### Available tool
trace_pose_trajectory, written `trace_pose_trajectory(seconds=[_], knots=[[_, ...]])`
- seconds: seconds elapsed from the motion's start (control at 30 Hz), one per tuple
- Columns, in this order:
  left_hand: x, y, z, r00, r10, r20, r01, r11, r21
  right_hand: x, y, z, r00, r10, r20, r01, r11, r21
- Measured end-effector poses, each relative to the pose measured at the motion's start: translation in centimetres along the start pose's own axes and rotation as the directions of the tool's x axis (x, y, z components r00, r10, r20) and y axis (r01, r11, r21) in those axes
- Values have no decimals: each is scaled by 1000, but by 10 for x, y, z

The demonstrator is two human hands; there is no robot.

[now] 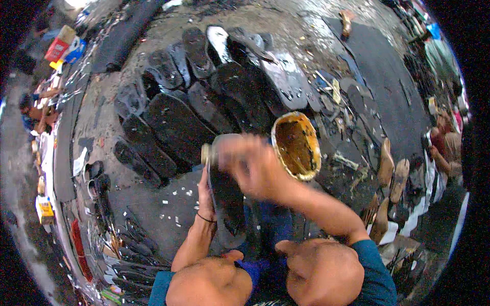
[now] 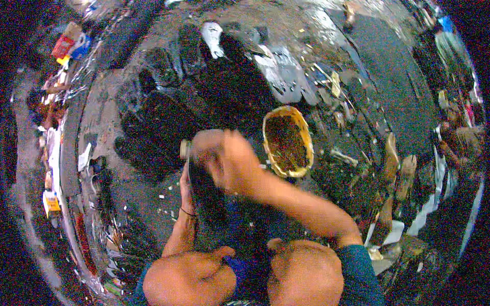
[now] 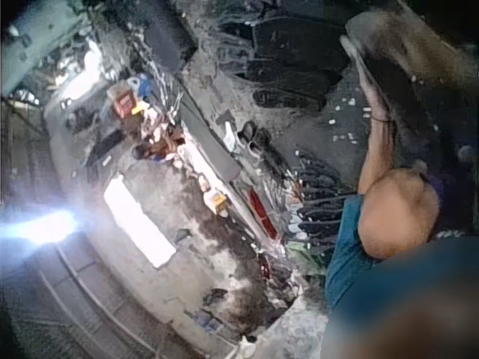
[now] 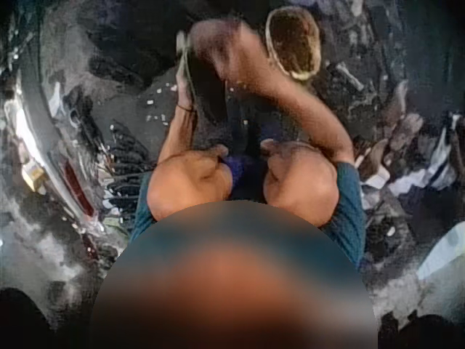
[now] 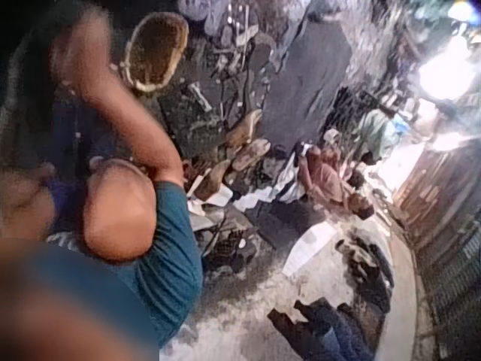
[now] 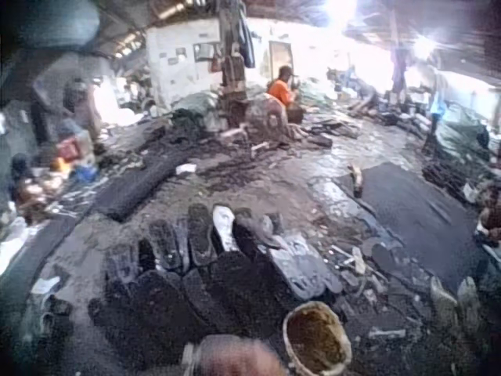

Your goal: The person repeatedly applies a yellowish adhesive from a small container onto the soles of black flip-flops using a brush. The person works on multiple flip-flops one at a time, dipping the brush into the container and spreading the adhesive across the sole surface.

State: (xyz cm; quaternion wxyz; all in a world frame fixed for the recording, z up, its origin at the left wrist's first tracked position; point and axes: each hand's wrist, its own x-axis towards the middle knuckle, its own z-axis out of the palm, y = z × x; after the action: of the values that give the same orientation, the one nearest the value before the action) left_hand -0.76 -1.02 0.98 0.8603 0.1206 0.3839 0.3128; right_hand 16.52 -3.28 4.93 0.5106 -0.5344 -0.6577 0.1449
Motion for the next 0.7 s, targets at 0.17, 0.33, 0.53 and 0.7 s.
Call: trace_pose_trajectory(seconds=[0.17,0.33,0.53,0.7], knots=[[-21,22,14,970,238,40,-235,970,-58,40,11,-23,963,263,-53,-244,941,236],[-7,25,-29,948,276,158,-268,961,-72,-16,-38,-7,971,62,231,-119,963,242],[-21,4,8,980,181,80,-182,983,5,47,26,-16,956,291,30,-292,956,18],[-15,9,5,904,256,342,-150,940,-307,38,8,-14,991,133,-22,-121,950,288]])
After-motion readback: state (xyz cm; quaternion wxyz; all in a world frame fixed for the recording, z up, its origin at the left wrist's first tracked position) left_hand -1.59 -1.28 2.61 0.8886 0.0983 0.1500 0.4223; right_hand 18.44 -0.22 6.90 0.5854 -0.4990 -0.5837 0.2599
